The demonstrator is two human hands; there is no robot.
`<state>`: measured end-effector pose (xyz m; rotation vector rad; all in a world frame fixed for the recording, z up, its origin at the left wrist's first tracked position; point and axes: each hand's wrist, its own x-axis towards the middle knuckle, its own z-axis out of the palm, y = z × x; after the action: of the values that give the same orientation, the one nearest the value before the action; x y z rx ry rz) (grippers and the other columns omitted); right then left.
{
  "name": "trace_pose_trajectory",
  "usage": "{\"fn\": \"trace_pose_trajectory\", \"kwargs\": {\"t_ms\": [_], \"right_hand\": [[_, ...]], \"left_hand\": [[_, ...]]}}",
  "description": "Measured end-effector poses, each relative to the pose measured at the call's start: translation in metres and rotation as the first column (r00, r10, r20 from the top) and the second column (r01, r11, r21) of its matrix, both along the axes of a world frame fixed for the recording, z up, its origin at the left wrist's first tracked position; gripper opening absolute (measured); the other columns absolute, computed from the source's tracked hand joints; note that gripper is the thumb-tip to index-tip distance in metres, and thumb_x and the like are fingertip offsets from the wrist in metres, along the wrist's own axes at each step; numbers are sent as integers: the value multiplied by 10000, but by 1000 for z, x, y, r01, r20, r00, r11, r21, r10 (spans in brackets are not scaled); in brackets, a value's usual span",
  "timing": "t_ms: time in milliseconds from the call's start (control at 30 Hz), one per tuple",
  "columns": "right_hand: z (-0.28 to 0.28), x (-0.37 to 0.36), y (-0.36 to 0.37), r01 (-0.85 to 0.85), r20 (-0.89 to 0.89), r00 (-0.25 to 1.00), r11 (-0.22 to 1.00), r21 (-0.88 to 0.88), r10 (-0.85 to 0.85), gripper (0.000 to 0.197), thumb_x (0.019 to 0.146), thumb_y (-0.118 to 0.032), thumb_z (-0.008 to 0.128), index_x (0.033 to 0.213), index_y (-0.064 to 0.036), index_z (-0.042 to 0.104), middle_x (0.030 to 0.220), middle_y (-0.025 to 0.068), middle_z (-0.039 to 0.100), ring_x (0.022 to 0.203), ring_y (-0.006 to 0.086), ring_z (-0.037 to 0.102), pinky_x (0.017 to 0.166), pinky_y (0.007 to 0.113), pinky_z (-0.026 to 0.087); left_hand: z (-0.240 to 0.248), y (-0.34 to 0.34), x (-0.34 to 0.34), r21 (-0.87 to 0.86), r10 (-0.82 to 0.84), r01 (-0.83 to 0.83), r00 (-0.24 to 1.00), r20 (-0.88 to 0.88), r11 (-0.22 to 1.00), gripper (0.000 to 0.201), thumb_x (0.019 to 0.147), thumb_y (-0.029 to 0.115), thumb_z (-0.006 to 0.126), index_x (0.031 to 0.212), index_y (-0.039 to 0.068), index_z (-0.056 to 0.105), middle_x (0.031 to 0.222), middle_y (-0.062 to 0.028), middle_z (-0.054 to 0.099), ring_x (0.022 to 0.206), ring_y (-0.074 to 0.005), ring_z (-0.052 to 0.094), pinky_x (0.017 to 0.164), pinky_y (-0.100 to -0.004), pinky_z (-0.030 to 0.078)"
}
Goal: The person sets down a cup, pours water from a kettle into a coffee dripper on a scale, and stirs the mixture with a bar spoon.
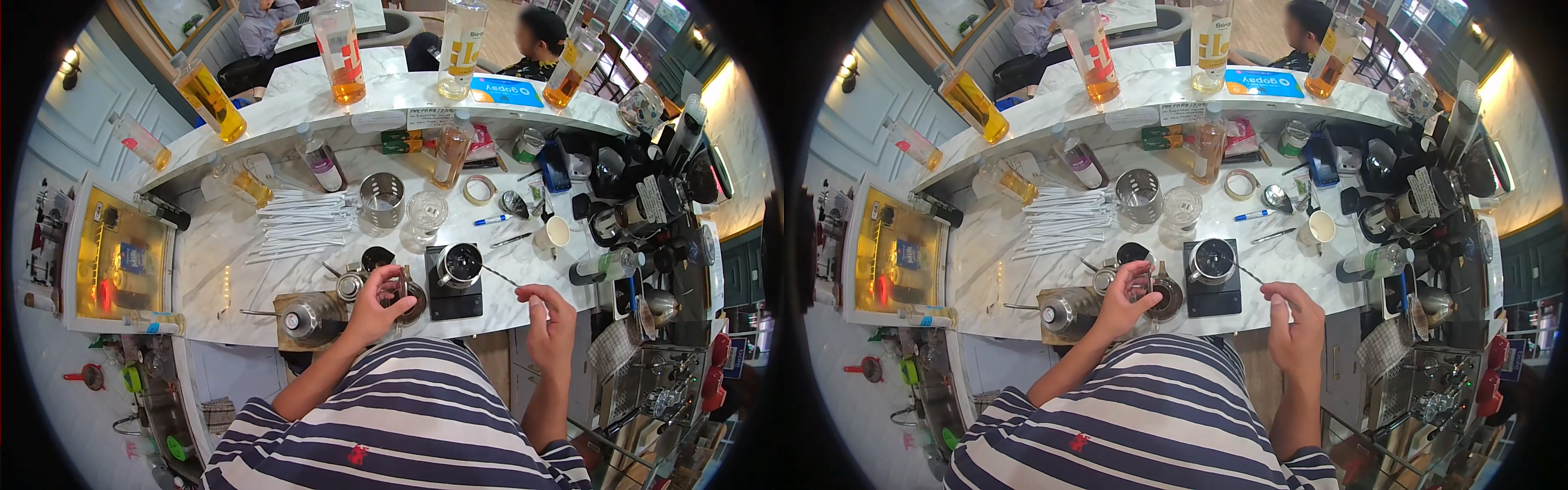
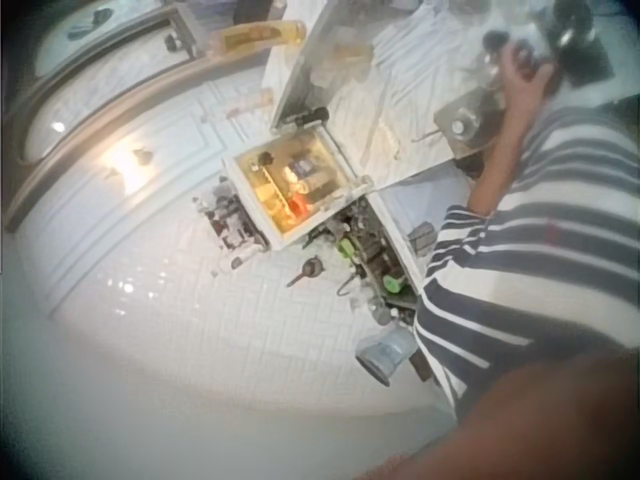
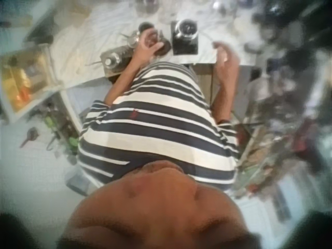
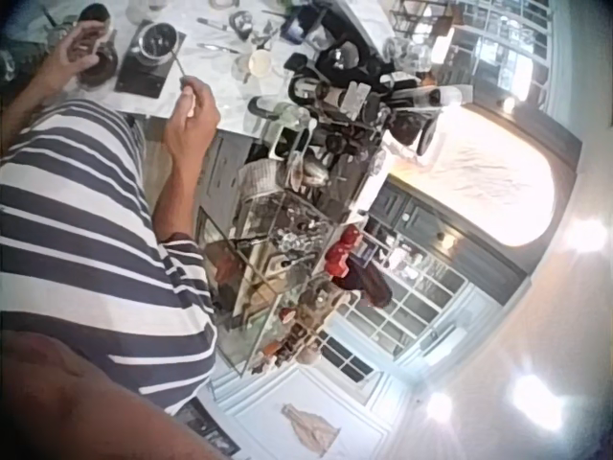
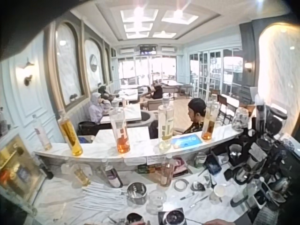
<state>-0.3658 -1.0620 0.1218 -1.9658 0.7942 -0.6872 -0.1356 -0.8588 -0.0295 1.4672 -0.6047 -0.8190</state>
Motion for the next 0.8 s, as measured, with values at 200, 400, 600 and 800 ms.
{"fn": "trace_pose_trajectory", "kwargs": {"t_ms": [200,400,600,800], "right_hand": [[-5,-5,-2,7,8,1000,1000,-17,-7,192,988,-19,565,1063,59,725,964,148,762,891,219,723,849,320,545],[1,1,5,-41,-19,999,999,-10,41,213,1001,-11,534,1047,63,728,939,125,762,897,181,709,841,309,532],[-3,-1,2,7,24,1000,1000,-17,-6,212,997,-20,538,1042,62,728,945,129,767,894,186,715,836,305,532],[0,-4,1,-2,9,1000,1000,-22,2,218,998,-27,536,1050,54,731,938,124,769,896,187,715,846,305,533]], "left_hand": [[2,0,-2,6,1,-1,1000,12,1000,710,874,99,858,1475,52,482,1439,-100,583,1195,-177,621,978,-323,504],[0,0,-3,-3,32,-32,999,13,999,680,864,196,875,1431,50,529,1365,-62,624,1185,-172,637,959,-319,488],[-6,0,-2,9,0,0,1000,27,1000,713,875,101,859,1475,47,479,1446,-111,570,1200,-188,621,971,-332,510],[0,-2,-4,8,21,-21,1000,7,1000,694,868,153,870,1451,54,507,1414,-86,595,1196,-181,630,965,-327,498]]}}
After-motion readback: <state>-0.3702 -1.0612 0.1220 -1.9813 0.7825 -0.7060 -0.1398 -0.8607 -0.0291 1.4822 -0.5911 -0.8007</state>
